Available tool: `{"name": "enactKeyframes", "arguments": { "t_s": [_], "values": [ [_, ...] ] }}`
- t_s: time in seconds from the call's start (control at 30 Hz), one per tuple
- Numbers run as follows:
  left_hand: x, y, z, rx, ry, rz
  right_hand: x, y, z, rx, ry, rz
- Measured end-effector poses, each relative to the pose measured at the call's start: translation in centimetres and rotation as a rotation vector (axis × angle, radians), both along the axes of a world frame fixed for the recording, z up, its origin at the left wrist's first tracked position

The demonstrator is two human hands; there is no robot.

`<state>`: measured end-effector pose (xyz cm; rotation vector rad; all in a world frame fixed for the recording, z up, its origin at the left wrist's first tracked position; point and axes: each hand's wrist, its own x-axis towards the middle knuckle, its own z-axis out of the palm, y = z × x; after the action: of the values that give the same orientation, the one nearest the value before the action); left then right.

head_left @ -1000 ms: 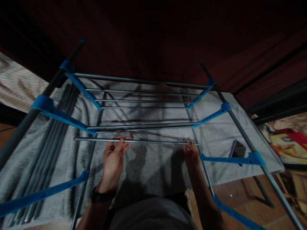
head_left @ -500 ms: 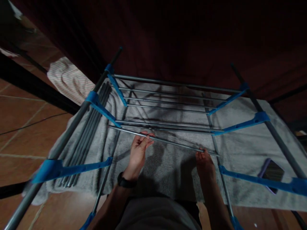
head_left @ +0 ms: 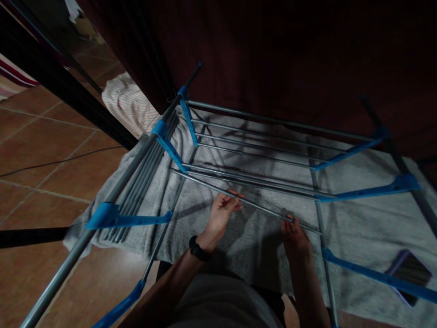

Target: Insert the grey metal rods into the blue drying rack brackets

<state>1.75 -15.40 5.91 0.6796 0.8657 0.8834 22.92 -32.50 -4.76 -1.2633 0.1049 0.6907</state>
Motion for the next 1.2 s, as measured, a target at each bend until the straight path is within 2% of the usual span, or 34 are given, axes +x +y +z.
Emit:
{"name": "enactKeyframes", "arguments": {
  "t_s": [0.27, 0.43, 0.73, 1.0, 1.2],
  "values": [
    [0.0, -0.2, -0.1, -0.012, 0.016, -0.012, -2.2, 1.8, 1.2, 0.078, 0.075, 0.045],
    [-0.9, 0.5, -0.5, -0.011, 0.047, 0.003, -2.7, 2.7, 2.1, 0.093, 0.094, -0.017],
    [-3.9, 3.8, -1.4, -0.035, 0.040, 0.200, -1.1, 2.5, 3.2, 0.054, 0.027, -0.121],
    [-7.1, 5.9, -2.2, -0.012, 0.081, 0.360, -0.6, 2.2, 2.6, 0.044, -0.069, -0.058],
    [-8.2, 6.4, -3.9, 0.013, 0.141, 0.454, 0.2, 1.6, 1.6, 0.015, -0.110, -0.034]
  ]
}}
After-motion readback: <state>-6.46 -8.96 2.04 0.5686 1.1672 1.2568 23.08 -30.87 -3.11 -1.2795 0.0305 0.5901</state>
